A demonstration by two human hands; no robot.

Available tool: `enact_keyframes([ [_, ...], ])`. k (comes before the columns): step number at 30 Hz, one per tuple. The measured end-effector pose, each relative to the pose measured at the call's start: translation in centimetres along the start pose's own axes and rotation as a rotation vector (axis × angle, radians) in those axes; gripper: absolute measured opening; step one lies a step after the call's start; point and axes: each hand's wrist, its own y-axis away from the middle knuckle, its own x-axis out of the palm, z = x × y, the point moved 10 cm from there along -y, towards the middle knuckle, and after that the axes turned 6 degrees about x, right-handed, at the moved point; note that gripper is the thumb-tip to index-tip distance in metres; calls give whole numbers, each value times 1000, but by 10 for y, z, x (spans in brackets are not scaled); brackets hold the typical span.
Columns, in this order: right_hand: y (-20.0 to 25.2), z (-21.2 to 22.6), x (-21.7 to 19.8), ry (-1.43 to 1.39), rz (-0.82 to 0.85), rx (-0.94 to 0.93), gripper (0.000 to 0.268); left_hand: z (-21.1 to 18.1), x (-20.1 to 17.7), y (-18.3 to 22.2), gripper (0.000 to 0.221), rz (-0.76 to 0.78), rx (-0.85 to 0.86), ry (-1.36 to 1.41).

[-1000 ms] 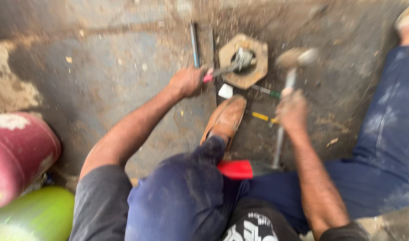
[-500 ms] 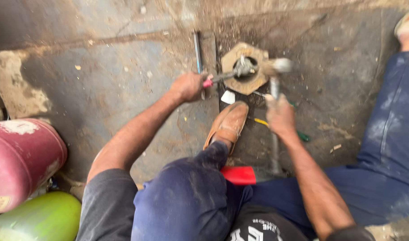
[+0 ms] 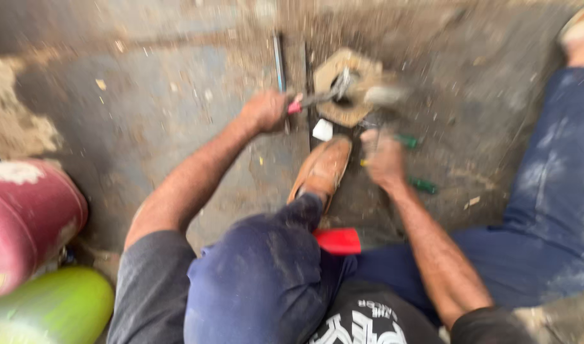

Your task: The person uses a pair of pliers and a hammer to extract and disassemble a component from a metallic base on the floor, handling a metal casing and internal wiring.

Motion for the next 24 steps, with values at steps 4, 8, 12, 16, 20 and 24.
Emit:
enact_keyframes([
  [4,19,-26,-7,-77,32,236,43,-4,-2,5,27,85,-96,60],
  [8,15,23,-75,-551,58,258,41,-4,-15,2,29,28,-49,22],
  [12,26,68,-141,-797,-201,-182,40,2,6,2,29,122,-91,0],
  [16,-7,17,-36,-65,-100,-39,38,12,19,5,28,132,-118,13],
  [20,5,-35,-7,122,7,210,40,16,-7,-7,30,-14,-24,20],
  [24,24,-31,-46,-189,124,498,52,14,7,3,22,28,-60,32],
])
